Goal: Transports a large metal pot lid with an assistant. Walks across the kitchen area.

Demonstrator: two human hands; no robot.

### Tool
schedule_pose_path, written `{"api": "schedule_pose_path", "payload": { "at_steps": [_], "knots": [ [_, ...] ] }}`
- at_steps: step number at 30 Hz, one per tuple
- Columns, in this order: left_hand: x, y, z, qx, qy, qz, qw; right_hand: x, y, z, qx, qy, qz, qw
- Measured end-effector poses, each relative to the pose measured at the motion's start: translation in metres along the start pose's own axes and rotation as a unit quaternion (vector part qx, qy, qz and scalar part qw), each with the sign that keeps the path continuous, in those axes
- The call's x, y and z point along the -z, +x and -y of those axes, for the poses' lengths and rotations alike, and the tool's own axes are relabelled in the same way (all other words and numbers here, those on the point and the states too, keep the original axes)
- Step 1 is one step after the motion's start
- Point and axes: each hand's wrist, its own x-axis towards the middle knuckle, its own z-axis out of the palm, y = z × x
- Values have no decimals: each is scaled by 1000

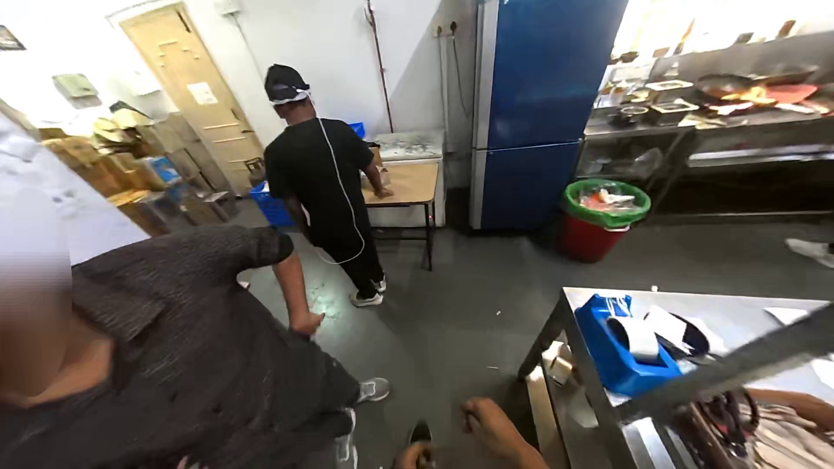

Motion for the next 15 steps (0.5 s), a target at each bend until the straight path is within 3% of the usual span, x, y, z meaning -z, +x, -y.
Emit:
{"api": "schedule_pose_path", "payload": {
  "at_steps": [6, 9, 10, 12, 14, 15],
  "knots": [
    [73, 180, -94, -101, -20, 64, 993, 56, 91, -56, -37, 70, -86, 993],
    [144, 261, -181, -250, -80, 19, 965, 123, 125, -48, -43, 80, -235, 968],
    [172, 284, -224, -338, -107, -12, 935, 168, 129, -30, -14, 100, -321, 942],
    [237, 310, -329, -499, -159, -50, 850, 277, 123, 31, 106, 160, -488, 851],
    [302, 310, -432, -592, -193, -34, 782, 377, 88, 112, 196, 148, -614, 750],
    [332, 310, -468, -632, -206, 2, 747, 413, 70, 154, 231, 91, -690, 680]
  ]
}}
